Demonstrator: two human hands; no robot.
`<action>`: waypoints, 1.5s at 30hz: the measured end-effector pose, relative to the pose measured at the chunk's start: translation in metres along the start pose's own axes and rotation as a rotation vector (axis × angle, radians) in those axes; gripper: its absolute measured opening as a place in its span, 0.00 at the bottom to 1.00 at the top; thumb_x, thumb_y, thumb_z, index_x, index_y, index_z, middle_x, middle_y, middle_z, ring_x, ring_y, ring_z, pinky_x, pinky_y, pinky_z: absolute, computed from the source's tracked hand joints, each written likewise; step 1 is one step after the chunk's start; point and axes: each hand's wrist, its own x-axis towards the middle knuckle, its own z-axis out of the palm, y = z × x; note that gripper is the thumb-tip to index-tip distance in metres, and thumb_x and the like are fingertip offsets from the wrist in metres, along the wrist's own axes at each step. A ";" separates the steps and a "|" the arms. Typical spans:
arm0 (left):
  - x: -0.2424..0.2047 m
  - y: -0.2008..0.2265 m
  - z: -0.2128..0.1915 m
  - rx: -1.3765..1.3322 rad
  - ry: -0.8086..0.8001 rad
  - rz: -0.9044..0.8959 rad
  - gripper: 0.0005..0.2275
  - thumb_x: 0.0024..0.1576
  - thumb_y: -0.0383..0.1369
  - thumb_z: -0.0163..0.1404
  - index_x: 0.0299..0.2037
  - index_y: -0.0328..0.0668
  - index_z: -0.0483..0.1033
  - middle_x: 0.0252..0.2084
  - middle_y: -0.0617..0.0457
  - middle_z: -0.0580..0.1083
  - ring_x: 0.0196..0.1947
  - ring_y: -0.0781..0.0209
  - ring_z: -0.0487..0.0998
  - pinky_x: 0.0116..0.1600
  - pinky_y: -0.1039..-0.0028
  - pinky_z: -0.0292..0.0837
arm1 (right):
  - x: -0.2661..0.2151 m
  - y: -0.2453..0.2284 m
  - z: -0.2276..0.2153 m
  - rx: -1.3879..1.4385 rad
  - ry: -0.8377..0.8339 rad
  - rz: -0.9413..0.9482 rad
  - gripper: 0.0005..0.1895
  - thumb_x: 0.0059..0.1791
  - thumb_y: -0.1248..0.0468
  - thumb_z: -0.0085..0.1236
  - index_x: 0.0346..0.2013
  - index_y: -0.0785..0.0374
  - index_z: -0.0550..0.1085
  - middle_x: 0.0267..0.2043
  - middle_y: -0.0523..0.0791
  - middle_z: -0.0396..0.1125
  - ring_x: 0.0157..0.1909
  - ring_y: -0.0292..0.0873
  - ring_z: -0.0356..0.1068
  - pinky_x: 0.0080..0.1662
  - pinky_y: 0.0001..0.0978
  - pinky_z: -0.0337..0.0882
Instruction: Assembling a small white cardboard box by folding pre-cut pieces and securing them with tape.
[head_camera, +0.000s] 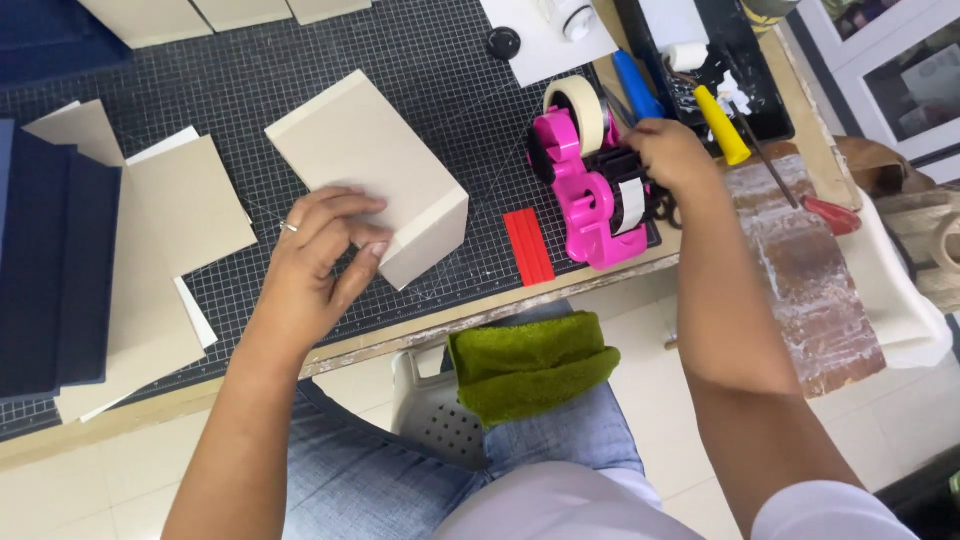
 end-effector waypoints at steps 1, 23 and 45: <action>-0.001 0.000 0.001 -0.006 -0.002 -0.001 0.01 0.61 0.27 0.57 0.39 0.42 0.81 0.51 0.50 0.78 0.60 0.42 0.74 0.68 0.49 0.63 | -0.015 -0.004 -0.003 -0.004 0.000 0.005 0.13 0.54 0.48 0.59 0.38 0.52 0.81 0.28 0.49 0.72 0.36 0.53 0.75 0.38 0.39 0.70; -0.001 0.000 0.003 -0.018 0.066 0.014 0.02 0.62 0.31 0.58 0.41 0.46 0.82 0.50 0.52 0.80 0.59 0.44 0.76 0.69 0.51 0.63 | -0.214 -0.101 0.023 0.860 0.068 -0.480 0.08 0.53 0.67 0.61 0.46 0.66 0.79 0.47 0.51 0.71 0.52 0.46 0.69 0.55 0.36 0.69; 0.001 0.000 0.004 -0.121 0.060 -0.047 0.10 0.62 0.30 0.44 0.41 0.44 0.82 0.48 0.48 0.79 0.59 0.45 0.75 0.69 0.50 0.60 | -0.255 -0.176 0.125 1.698 -0.668 0.077 0.24 0.58 0.55 0.44 0.69 0.55 0.65 0.59 0.46 0.67 0.55 0.43 0.66 0.59 0.43 0.68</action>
